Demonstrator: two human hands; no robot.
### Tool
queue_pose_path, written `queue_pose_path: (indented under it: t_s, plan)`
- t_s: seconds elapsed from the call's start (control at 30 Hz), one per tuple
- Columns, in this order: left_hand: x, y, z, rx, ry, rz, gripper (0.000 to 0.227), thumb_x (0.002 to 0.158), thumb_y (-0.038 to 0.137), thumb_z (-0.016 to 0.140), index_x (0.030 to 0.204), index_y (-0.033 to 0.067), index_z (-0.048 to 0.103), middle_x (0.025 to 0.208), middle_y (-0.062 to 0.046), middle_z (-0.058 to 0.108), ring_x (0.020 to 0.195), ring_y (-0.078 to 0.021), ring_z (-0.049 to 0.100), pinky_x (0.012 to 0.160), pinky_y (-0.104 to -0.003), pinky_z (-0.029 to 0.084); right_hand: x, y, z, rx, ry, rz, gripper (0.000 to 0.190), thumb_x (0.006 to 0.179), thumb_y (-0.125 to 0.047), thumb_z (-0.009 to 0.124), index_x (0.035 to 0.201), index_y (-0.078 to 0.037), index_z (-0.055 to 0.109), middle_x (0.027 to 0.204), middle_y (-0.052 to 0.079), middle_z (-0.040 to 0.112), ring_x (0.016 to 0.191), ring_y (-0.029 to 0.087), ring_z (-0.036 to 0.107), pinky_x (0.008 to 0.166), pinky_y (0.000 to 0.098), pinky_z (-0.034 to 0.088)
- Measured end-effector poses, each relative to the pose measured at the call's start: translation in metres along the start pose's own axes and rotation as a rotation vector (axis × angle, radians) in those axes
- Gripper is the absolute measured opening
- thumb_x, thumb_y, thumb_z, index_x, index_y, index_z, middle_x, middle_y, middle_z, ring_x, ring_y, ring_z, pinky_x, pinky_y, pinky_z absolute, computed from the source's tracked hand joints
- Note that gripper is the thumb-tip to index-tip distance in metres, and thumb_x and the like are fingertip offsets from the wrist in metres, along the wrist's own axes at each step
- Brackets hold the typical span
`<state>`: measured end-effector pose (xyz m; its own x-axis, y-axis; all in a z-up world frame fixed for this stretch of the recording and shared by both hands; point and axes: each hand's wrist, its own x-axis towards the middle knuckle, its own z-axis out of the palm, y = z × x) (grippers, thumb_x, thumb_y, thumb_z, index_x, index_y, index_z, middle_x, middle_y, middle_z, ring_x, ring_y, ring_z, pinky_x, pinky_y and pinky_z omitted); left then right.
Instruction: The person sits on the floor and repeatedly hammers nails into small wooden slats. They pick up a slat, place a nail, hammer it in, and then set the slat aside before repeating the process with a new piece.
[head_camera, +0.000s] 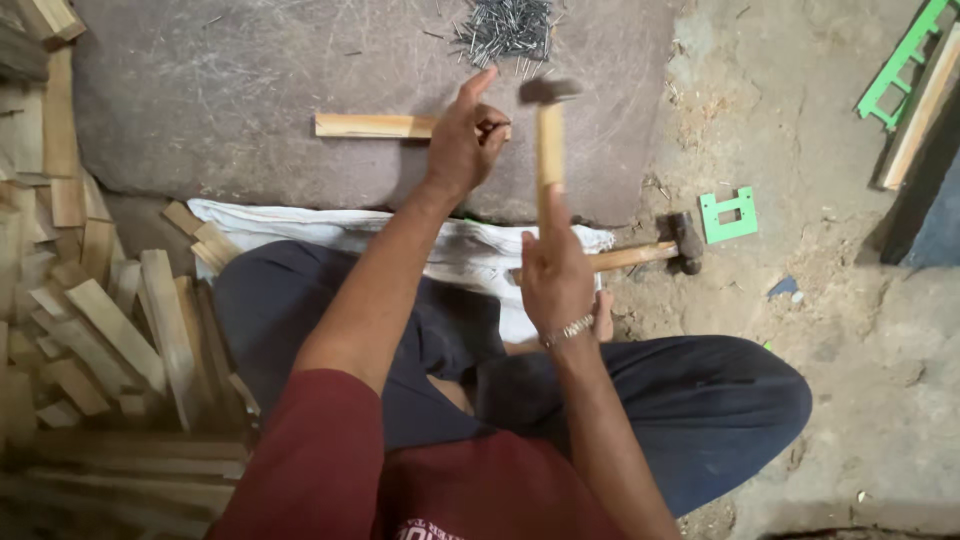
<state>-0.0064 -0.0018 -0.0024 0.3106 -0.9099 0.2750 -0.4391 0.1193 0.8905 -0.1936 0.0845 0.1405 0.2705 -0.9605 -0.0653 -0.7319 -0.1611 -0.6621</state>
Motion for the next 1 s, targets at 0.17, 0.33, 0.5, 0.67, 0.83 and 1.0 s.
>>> queue_pose_path:
  t_s: [0.17,0.33,0.5,0.67,0.83,1.0]
  plan:
    - [-0.006,-0.001,-0.002,-0.106,-0.014,0.036,0.082,0.091,-0.004,0.077,0.157,0.0147,0.032,0.096,-0.004,0.077,0.086,-0.0167,0.076,0.076,-0.03,0.059,0.005,0.006,-0.005,0.069,-0.056,-0.061,0.07,0.098,-0.004,0.07,0.161,-0.007,0.039,0.114,0.025,0.068,0.097,0.033,0.07,0.078,0.042,0.058]
    - [-0.008,-0.008,-0.006,-0.11,0.002,0.098,0.082,0.092,-0.012,0.063,0.16,0.0139,0.025,0.104,-0.009,0.065,0.088,-0.0198,0.066,0.079,-0.032,0.056,-0.015,0.003,-0.03,0.181,0.337,-0.381,0.067,0.106,0.0,0.068,0.161,-0.001,0.03,0.143,0.024,0.062,0.102,0.023,0.069,0.084,0.0372,0.06]
    - [-0.003,-0.006,-0.006,-0.141,-0.012,0.081,0.079,0.089,-0.014,0.056,0.157,0.0106,0.025,0.11,-0.012,0.054,0.086,-0.0199,0.06,0.078,-0.033,0.056,-0.005,-0.013,-0.009,0.125,0.373,-0.418,0.064,0.107,0.001,0.066,0.161,-0.004,0.033,0.137,0.023,0.064,0.112,0.029,0.071,0.089,0.0387,0.061]
    - [-0.005,-0.013,-0.005,-0.115,-0.003,0.078,0.071,0.09,-0.014,0.058,0.151,0.0089,0.029,0.109,-0.011,0.054,0.087,-0.0192,0.062,0.078,-0.033,0.054,0.009,-0.002,0.01,-0.152,-0.199,0.231,0.071,0.1,-0.01,0.064,0.164,-0.018,0.034,0.114,0.028,0.07,0.099,0.042,0.07,0.084,0.0466,0.055]
    - [-0.002,-0.024,0.005,-0.132,-0.002,0.083,0.069,0.089,-0.014,0.055,0.15,0.0078,0.032,0.107,-0.011,0.055,0.084,-0.0207,0.058,0.079,-0.033,0.053,-0.029,0.022,0.0,0.009,0.18,-0.209,0.072,0.099,-0.008,0.068,0.161,-0.01,0.033,0.142,0.032,0.062,0.117,0.046,0.068,0.087,0.0411,0.059]
    - [0.011,0.0,-0.031,-0.202,-0.096,0.086,0.056,0.087,-0.008,0.063,0.141,0.0039,0.052,0.122,-0.016,0.059,0.108,-0.0281,0.06,0.095,-0.039,0.051,-0.051,0.026,0.011,0.495,0.082,0.249,0.075,0.099,-0.007,0.069,0.162,-0.017,0.029,0.092,0.015,0.061,0.07,0.027,0.057,0.056,0.0378,0.051]
